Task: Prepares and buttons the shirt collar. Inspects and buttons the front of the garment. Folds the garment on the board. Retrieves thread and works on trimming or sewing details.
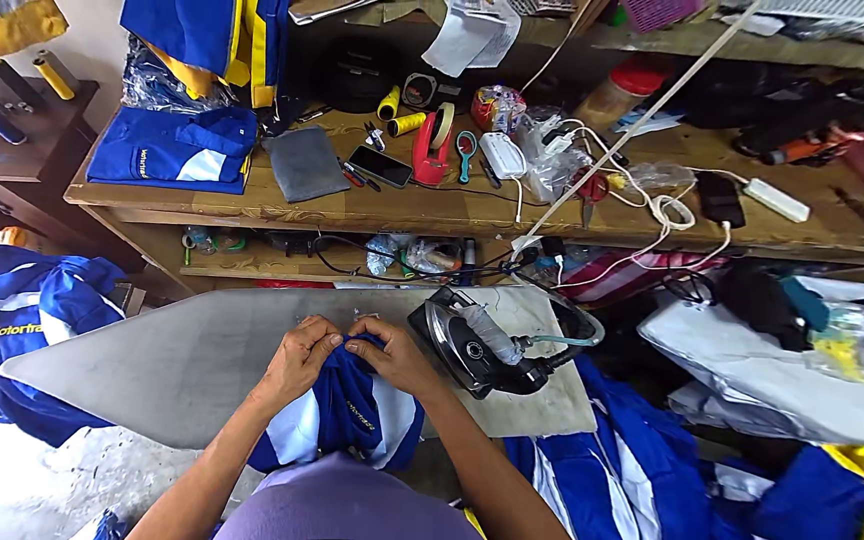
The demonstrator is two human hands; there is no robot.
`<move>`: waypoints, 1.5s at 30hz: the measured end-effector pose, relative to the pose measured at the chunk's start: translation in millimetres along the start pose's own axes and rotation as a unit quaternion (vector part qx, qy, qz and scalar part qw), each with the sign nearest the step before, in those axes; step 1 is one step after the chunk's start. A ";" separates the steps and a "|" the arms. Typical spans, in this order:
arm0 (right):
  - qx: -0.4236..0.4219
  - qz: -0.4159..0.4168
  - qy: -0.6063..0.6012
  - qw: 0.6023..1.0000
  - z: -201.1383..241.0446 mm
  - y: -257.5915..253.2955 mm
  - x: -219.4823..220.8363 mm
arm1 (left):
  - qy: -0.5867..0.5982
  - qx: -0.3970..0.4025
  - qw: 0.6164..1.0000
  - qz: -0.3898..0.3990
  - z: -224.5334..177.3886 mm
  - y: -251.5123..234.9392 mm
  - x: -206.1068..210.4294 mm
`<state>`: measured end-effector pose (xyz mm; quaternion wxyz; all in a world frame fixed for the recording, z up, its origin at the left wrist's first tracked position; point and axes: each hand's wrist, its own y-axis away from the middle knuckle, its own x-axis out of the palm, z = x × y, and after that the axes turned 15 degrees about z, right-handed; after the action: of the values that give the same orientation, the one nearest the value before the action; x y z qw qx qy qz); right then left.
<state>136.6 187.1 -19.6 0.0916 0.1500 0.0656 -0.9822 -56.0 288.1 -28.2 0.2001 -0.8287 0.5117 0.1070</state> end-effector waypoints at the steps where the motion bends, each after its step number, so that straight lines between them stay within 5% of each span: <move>1: 0.001 0.001 0.007 1.000 -0.1 0.3 0.3 | 0.023 -0.004 1.000 0.003 -1.0 0.7 0.5; 7: -0.108 0.029 -0.116 0.987 -31.6 -0.2 3.4 | 0.119 0.001 0.993 0.024 -7.4 1.0 6.3; 17: 0.025 -0.017 -0.088 0.996 -13.8 -9.5 7.8 | -0.021 -0.061 0.997 0.032 9.3 2.7 -9.6; 24: 0.017 -0.067 -0.330 0.941 -7.6 -11.7 27.6 | 0.240 -0.023 0.970 -0.003 22.8 6.0 2.7; 30: 0.041 -0.050 -0.241 0.968 -6.1 -12.1 18.3 | 0.194 -0.064 0.979 0.007 10.5 3.2 -1.6; 37: 0.074 -0.070 -0.316 0.943 1.2 -10.5 24.3 | 0.057 -0.106 0.990 0.075 -14.5 6.2 -1.5; 45: 0.028 -0.032 -0.242 0.969 -1.2 -8.6 21.1 | 0.170 -0.068 0.982 0.052 1.3 11.7 -6.5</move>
<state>115.4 192.3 -26.3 0.0691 -0.0918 0.0187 -0.9932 -69.4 289.3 -29.5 0.0478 -0.8189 0.5719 0.0088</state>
